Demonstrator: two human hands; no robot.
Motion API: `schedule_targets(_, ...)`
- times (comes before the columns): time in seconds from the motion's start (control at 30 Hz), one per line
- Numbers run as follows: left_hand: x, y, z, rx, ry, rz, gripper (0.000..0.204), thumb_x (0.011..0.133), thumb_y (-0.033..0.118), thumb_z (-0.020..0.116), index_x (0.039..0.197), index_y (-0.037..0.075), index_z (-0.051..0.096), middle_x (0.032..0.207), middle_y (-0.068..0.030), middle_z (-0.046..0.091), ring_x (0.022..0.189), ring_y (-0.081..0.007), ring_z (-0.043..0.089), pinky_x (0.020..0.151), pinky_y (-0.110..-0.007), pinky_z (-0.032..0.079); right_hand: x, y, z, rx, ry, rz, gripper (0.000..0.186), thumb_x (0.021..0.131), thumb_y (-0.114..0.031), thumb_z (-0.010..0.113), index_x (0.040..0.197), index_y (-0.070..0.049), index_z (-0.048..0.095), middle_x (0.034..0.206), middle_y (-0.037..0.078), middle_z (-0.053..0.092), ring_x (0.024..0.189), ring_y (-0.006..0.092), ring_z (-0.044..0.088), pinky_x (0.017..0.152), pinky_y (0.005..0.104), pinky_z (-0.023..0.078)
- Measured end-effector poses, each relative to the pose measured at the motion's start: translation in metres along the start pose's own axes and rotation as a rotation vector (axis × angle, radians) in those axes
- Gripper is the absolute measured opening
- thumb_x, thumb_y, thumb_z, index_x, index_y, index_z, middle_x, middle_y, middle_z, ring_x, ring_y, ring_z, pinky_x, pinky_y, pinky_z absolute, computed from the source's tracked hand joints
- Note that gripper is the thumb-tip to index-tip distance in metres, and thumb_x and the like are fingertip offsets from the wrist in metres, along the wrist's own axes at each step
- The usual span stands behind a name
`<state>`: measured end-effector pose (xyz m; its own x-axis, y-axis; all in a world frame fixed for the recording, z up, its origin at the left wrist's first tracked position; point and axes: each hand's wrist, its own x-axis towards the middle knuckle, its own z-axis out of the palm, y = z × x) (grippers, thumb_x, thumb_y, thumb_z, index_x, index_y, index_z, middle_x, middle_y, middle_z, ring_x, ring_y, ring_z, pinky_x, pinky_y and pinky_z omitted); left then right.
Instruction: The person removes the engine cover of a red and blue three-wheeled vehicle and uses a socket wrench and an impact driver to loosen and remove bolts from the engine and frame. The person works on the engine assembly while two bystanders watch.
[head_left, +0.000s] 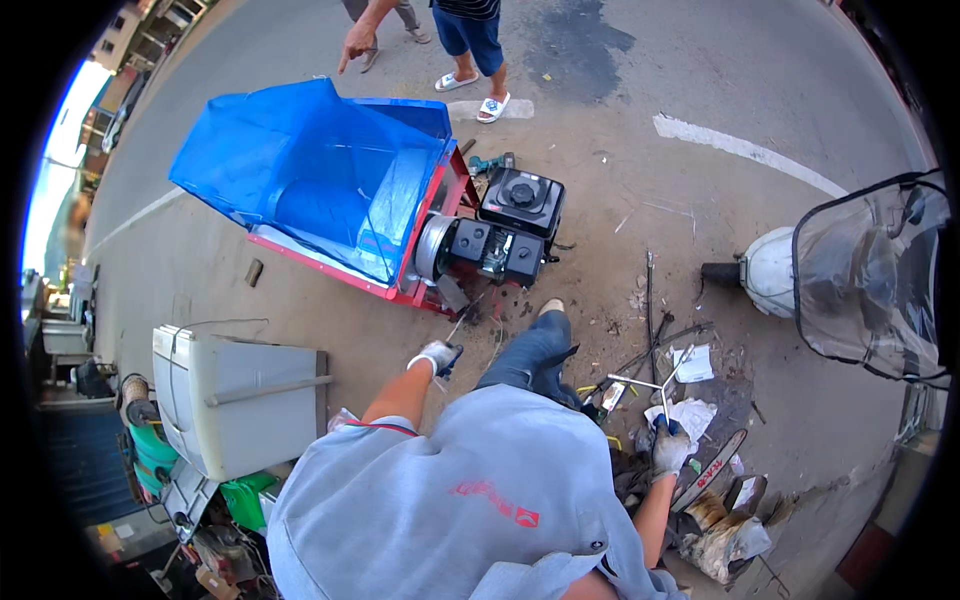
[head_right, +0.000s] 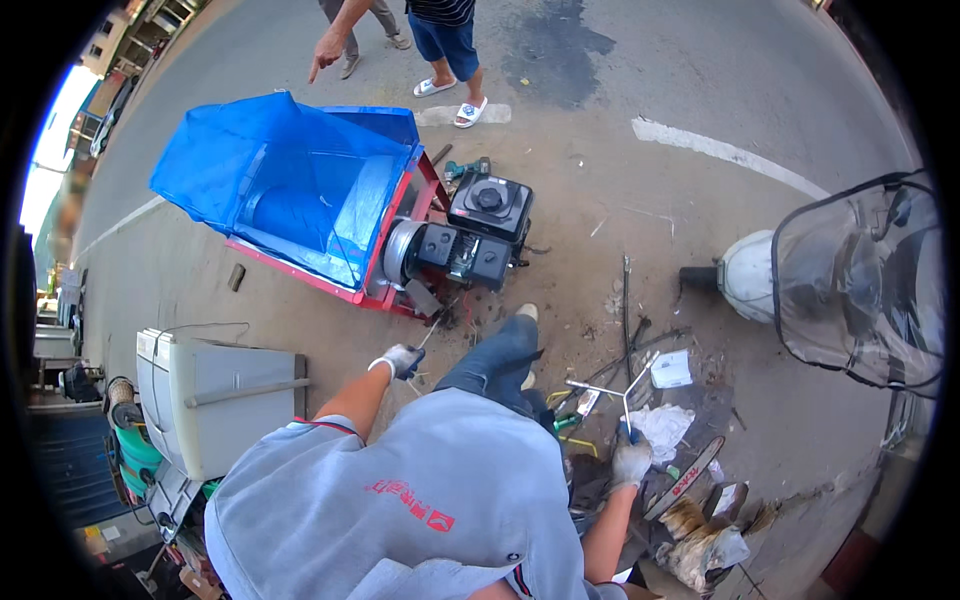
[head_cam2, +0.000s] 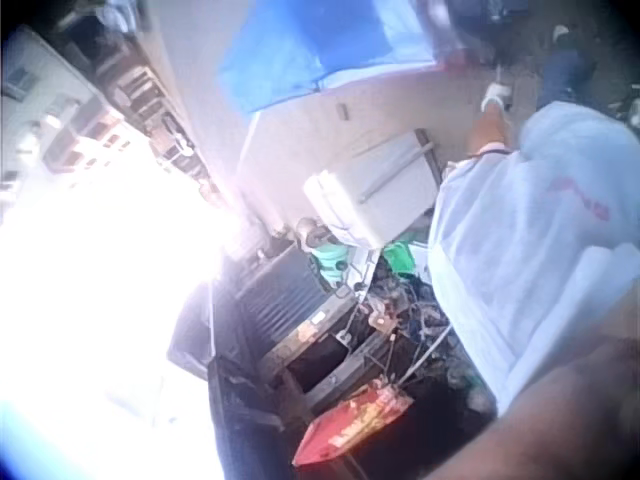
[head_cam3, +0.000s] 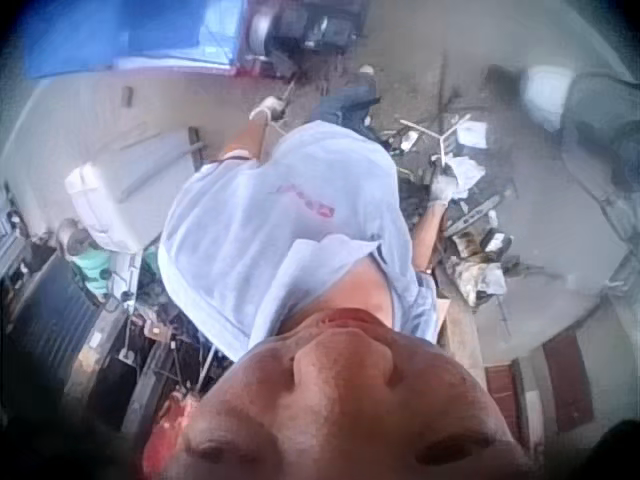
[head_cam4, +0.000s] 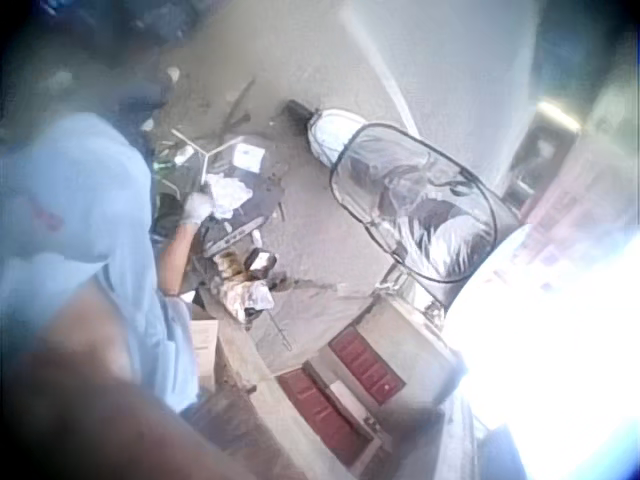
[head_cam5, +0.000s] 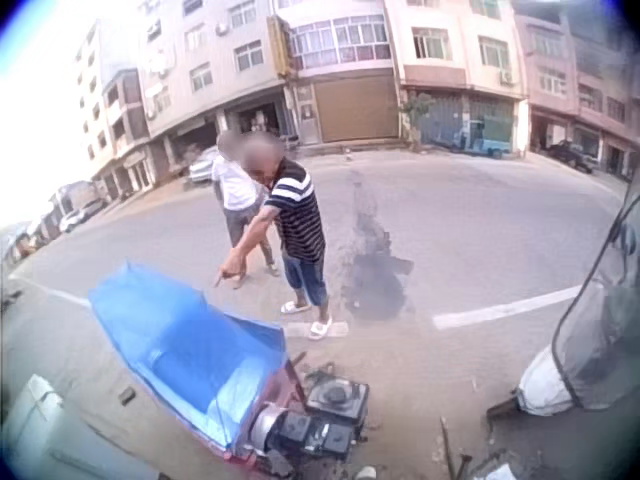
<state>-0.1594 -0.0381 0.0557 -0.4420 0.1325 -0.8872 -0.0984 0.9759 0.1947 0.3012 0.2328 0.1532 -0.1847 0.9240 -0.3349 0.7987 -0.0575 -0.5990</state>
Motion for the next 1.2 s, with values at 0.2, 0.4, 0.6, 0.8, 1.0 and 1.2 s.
schedule_targets(0.2, 0.064, -0.001, 0.035, -0.128, -0.056, -0.187, 0.055, 0.088, 0.055, 0.052, 0.091, 0.002, 0.068, 0.077, -0.0105, 0.069, 0.062, -0.0212, 0.066, 0.057, -0.035, 0.055, 0.114, -0.036, 0.003, -0.083, -0.097, 0.059, 0.033, 0.084, -0.029, 0.066, 0.09, 0.003, 0.07, 0.081, 0.019, 0.069, 0.071, 0.0288, 0.063, 0.068, 0.0387, 0.047)
schedule_targets(0.4, 0.103, 0.19, 0.027, -0.106, 0.107, 0.129, 0.043, 0.087, 0.046, 0.058, 0.097, 0.006, 0.07, 0.072, -0.0093, 0.066, 0.058, -0.022, 0.063, 0.053, -0.037, 0.049, 0.285, -0.007, 0.014, -0.24, -0.061, -0.02, 0.033, 0.083, -0.034, 0.065, 0.078, -0.002, 0.074, 0.073, 0.015, 0.07, 0.068, 0.0268, 0.065, 0.065, 0.0386, 0.048)
schedule_targets(0.6, 0.097, 0.335, -0.022, -0.465, 0.057, 0.245, 0.044, 0.09, 0.042, 0.055, 0.116, 0.007, 0.062, 0.089, -0.0128, 0.067, 0.071, -0.0214, 0.065, 0.057, -0.037, 0.053, 0.427, -0.048, -0.006, 0.008, -0.073, -0.06, 0.037, 0.087, -0.03, 0.063, 0.076, 0.004, 0.07, 0.068, 0.015, 0.067, 0.057, 0.0226, 0.057, 0.055, 0.038, 0.043)
schedule_targets(0.8, 0.12, 0.374, -0.026, -0.992, 0.118, 0.233, 0.042, 0.093, 0.031, 0.057, 0.124, 0.003, 0.056, 0.093, -0.0151, 0.065, 0.079, -0.0263, 0.067, 0.055, -0.041, 0.057, 0.602, -0.039, 0.005, -0.33, -0.209, -0.074, 0.03, 0.087, -0.027, 0.064, 0.077, 0.0, 0.071, 0.065, 0.01, 0.066, 0.057, 0.0169, 0.061, 0.048, 0.033, 0.044)
schedule_targets(1.0, 0.166, 0.342, 0.08, -1.065, 0.222, -0.454, 0.052, 0.087, 0.053, 0.058, 0.094, 0.002, 0.065, 0.078, -0.0135, 0.066, 0.063, -0.0292, 0.065, 0.053, -0.039, 0.051, 0.764, -0.109, 0.032, -0.23, -0.343, -0.063, 0.034, 0.087, -0.029, 0.057, 0.072, -0.003, 0.073, 0.07, 0.014, 0.069, 0.051, 0.0241, 0.062, 0.05, 0.0372, 0.051)
schedule_targets(1.2, 0.161, 0.408, 0.108, -1.378, 0.05, -0.298, 0.044, 0.091, 0.044, 0.056, 0.104, 0.002, 0.062, 0.082, -0.0159, 0.067, 0.068, -0.0284, 0.065, 0.06, -0.04, 0.053, 0.849, -0.24, 0.023, -0.262, -0.418, -0.015, 0.036, 0.082, -0.031, 0.056, 0.071, -0.001, 0.07, 0.056, 0.011, 0.058, 0.044, 0.0233, 0.056, 0.042, 0.0377, 0.043)
